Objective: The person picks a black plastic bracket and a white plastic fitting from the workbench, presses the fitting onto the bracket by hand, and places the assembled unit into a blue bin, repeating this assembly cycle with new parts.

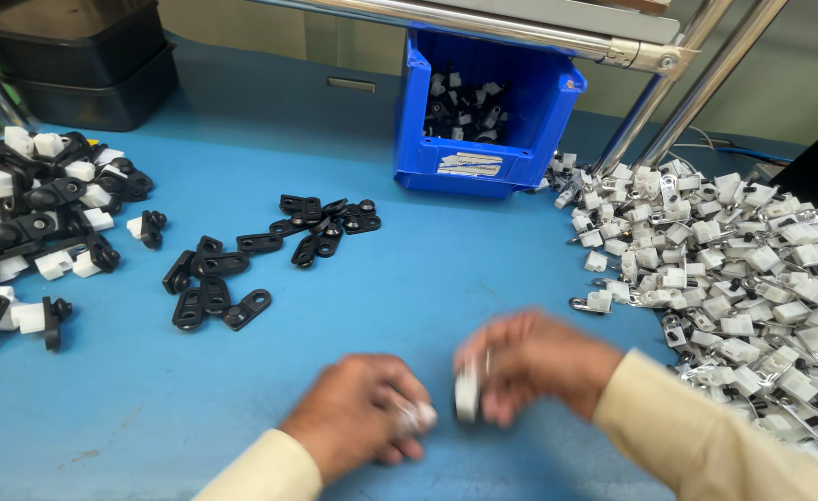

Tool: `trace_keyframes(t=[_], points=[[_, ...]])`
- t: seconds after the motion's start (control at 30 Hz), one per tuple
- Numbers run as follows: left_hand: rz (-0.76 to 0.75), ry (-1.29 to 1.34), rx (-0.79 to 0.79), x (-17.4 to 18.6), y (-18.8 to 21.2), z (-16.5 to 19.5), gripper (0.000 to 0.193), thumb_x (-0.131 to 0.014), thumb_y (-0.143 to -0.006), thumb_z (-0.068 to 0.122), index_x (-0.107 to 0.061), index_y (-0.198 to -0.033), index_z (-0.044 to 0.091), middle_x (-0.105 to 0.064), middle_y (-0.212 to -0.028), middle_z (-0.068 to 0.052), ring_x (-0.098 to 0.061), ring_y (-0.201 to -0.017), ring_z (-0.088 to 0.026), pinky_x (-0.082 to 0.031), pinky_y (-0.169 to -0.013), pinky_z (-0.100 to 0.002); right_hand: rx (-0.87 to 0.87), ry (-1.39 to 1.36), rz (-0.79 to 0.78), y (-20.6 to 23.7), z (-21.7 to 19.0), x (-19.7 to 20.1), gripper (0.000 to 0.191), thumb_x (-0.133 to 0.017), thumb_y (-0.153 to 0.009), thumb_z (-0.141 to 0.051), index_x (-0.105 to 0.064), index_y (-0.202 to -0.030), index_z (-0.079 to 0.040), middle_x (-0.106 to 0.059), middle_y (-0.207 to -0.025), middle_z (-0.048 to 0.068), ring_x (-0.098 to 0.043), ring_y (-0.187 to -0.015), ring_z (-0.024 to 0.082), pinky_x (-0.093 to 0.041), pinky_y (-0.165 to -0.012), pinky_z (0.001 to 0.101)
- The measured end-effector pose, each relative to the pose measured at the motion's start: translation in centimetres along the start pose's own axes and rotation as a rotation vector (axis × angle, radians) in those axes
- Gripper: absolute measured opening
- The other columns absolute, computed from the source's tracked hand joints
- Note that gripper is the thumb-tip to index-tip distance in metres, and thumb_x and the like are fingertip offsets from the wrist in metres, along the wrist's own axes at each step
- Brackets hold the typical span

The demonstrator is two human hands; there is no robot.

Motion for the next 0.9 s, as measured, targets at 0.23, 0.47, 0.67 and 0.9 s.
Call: trace_keyframes(t=[0.23,0.47,0.67,0.9], points=[[0.524,-0.061,-0.090,9.5,-0.2,1.6,0.011,-0.067,-0.089,0.003,-0.075,-0.096,0.006,-0.080,-0.084,-0.006,-0.078,-0.075,-0.017,-0.063,-0.064,-0.033,0.527,-0.244,0.429,0.3,-8.9,6.3,0.031,-0.067,-0.089,-0.010,-0.066,-0.120,-0.010,-0.076,-0.109,0.010,-0.075,-0.102,0.021,-0.062,-0.087,0.0349],[1.008,-0.475,-0.276,15.5,4.7,2.7,0.033,-0.078,-0.081,0.008,-0.073,-0.114,0.009,-0.077,-0.100,-0.007,-0.075,-0.091,-0.021,-0.059,-0.085,-0.036,0.405,0.532,0.882,1.9,2.5,10.4,0.034,-0.073,-0.088,-0.017,-0.077,-0.121,-0.012,-0.082,-0.109,0.007,-0.076,-0.100,0.021,-0.060,-0.092,0.0361],[0.894,-0.918,0.105,16.4,5.5,0.2,0.059,-0.085,-0.081,0.031,-0.066,-0.137,0.026,-0.059,-0.134,-0.003,-0.056,-0.124,-0.026,-0.050,-0.102,-0.045,0.056,0.978,1.052,1.8,2.8,16.1,0.044,-0.071,-0.094,-0.029,-0.066,-0.138,-0.022,-0.071,-0.122,0.017,-0.066,-0.112,0.037,-0.051,-0.101,0.0443],[0.988,-0.960,-0.055,15.6,6.2,0.4,0.052,-0.084,-0.075,0.035,-0.072,-0.126,0.032,-0.057,-0.135,0.001,-0.052,-0.127,-0.023,-0.044,-0.102,-0.044,0.441,0.870,0.757,2.4,4.0,8.8,0.037,-0.072,-0.085,-0.020,-0.073,-0.122,-0.020,-0.074,-0.129,0.005,-0.074,-0.101,0.024,-0.057,-0.091,0.0359]])
Point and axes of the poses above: each hand's wrist, its own y-axis away from the middle knuckle, its own x-axis out of the back of the hand, z = x × y, the point moved 6 cm from there along -y, towards the middle knuckle
